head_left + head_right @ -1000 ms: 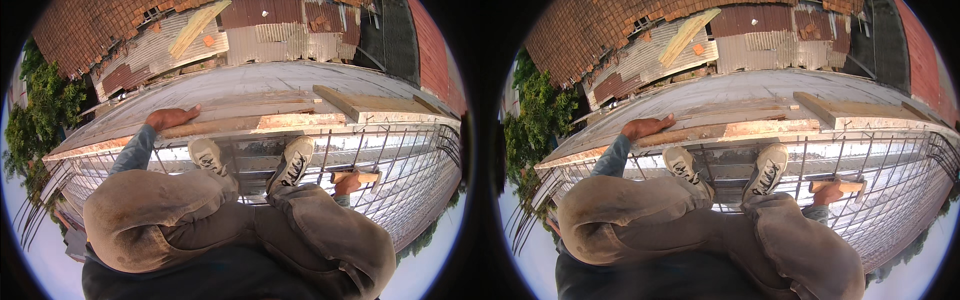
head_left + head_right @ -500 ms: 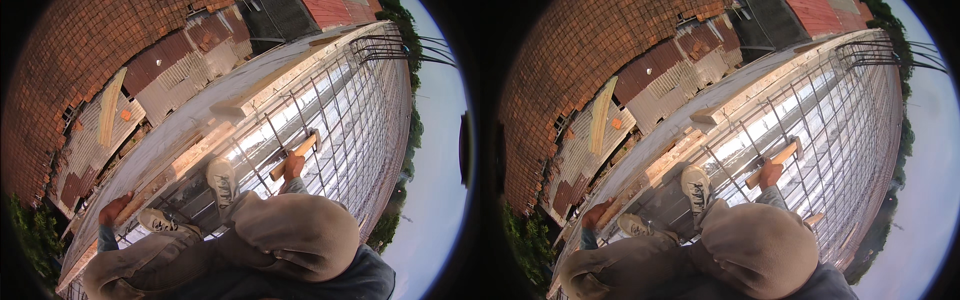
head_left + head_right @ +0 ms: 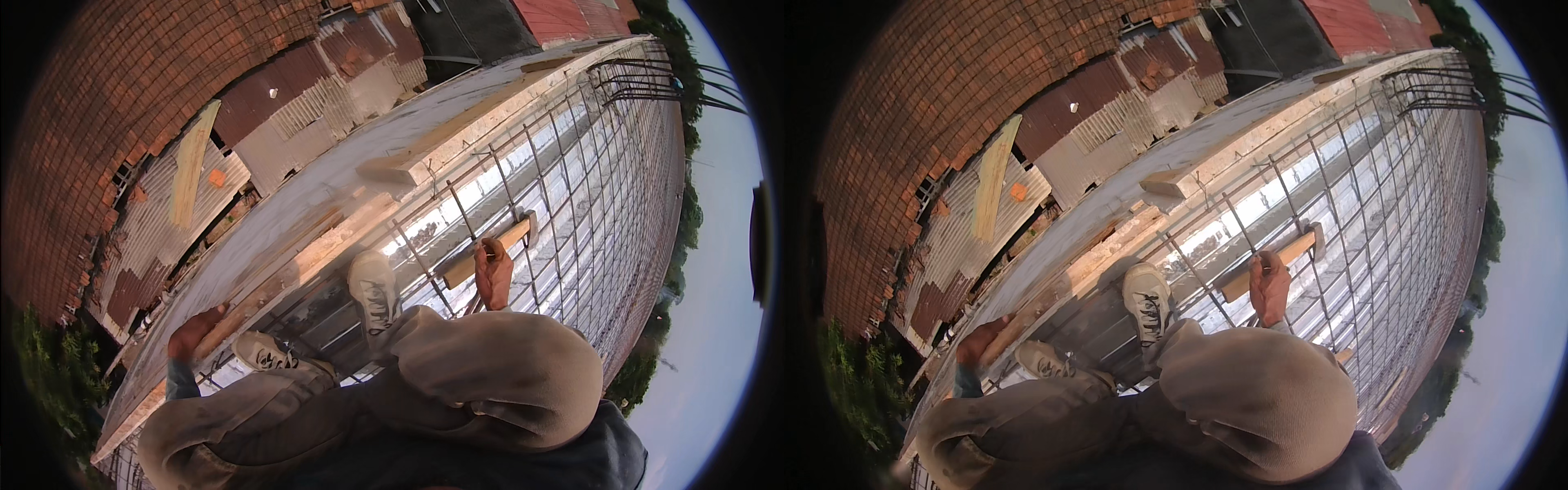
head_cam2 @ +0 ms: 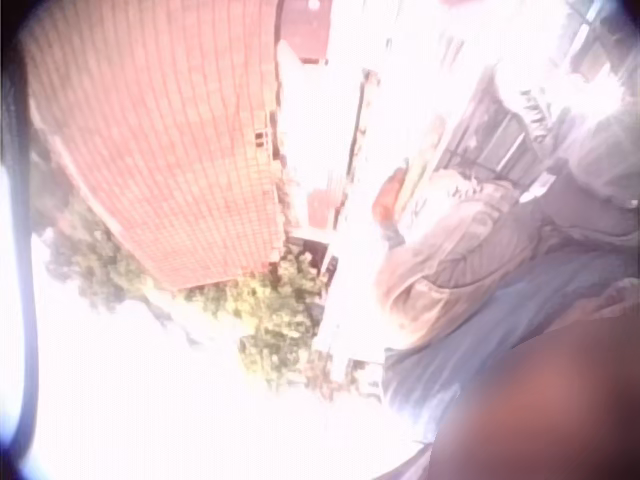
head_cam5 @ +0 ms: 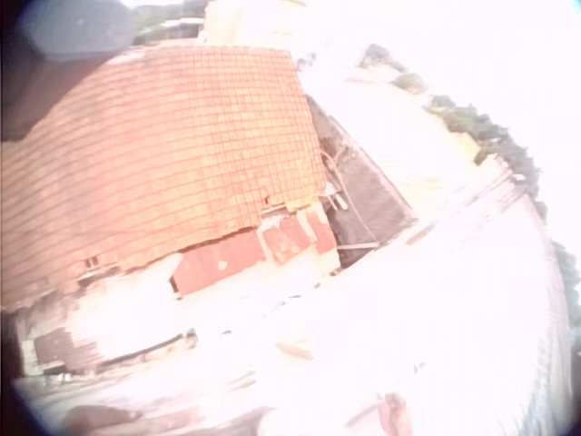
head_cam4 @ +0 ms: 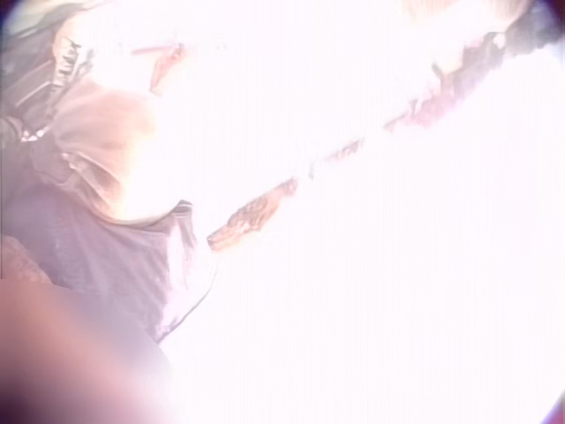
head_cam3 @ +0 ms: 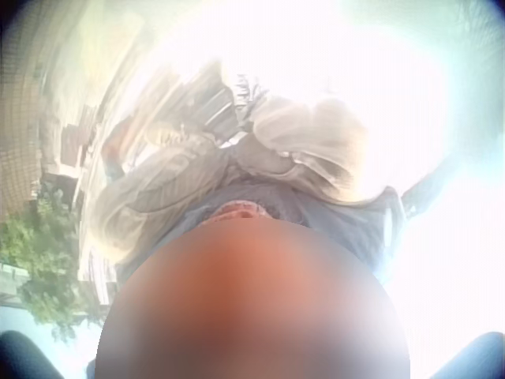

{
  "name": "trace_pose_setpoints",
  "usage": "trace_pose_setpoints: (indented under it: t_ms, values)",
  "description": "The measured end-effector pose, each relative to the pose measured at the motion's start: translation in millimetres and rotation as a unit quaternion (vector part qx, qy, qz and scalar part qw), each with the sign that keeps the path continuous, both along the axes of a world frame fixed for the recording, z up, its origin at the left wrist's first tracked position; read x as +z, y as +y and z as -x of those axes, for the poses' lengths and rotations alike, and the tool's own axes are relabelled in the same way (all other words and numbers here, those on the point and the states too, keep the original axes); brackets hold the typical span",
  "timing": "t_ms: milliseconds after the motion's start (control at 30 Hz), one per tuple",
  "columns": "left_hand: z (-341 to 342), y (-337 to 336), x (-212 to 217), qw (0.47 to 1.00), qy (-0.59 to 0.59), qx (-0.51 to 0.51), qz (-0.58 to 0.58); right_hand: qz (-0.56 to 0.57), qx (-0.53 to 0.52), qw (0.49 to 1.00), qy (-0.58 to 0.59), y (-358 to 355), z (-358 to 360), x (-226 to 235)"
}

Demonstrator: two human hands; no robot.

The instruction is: The person stands on a metal scaffolding grid and uses a hammer to drive nails into wooden planks laid across the grid. The person repeatedly positions nails and strikes them to secure the planks in place.

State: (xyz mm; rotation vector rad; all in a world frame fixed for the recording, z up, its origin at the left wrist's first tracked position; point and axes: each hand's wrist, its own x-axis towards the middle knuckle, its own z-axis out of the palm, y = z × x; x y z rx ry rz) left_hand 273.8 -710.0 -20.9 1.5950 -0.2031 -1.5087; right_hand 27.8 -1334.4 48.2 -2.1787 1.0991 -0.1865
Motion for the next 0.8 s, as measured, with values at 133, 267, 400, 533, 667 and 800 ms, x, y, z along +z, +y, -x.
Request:
trace_pose_setpoints:
  t_ms: [133,267,400,533,667,800]
  values:
    - [-12.4,-37.6,8.5,0.979,0.087,-0.009,-0.183,-0.267,0.086,0.940,0.195,71.8,108.6,4.8]
    - [-18.1,-42.7,14.5,0.978,0.030,-0.070,-0.196,-0.394,0.097,0.873,0.270,178.7,134.9,16.7]
    - [-7.4,-29.3,11.2,0.973,0.013,-0.095,-0.212,-0.439,0.131,0.837,0.301,254.6,145.5,16.6]
    - [-15.1,-38.8,15.0,0.974,0.011,-0.095,-0.205,-0.434,0.134,0.837,0.305,282.8,142.8,20.9]
    - [-13.5,-36.9,15.6,0.978,0.001,-0.086,-0.189,-0.422,0.139,0.839,0.315,277.4,137.8,25.6]
    - [-13.3,-36.4,12.1,0.978,0.019,-0.087,-0.188,-0.416,0.135,0.841,0.320,273.9,133.8,29.6]
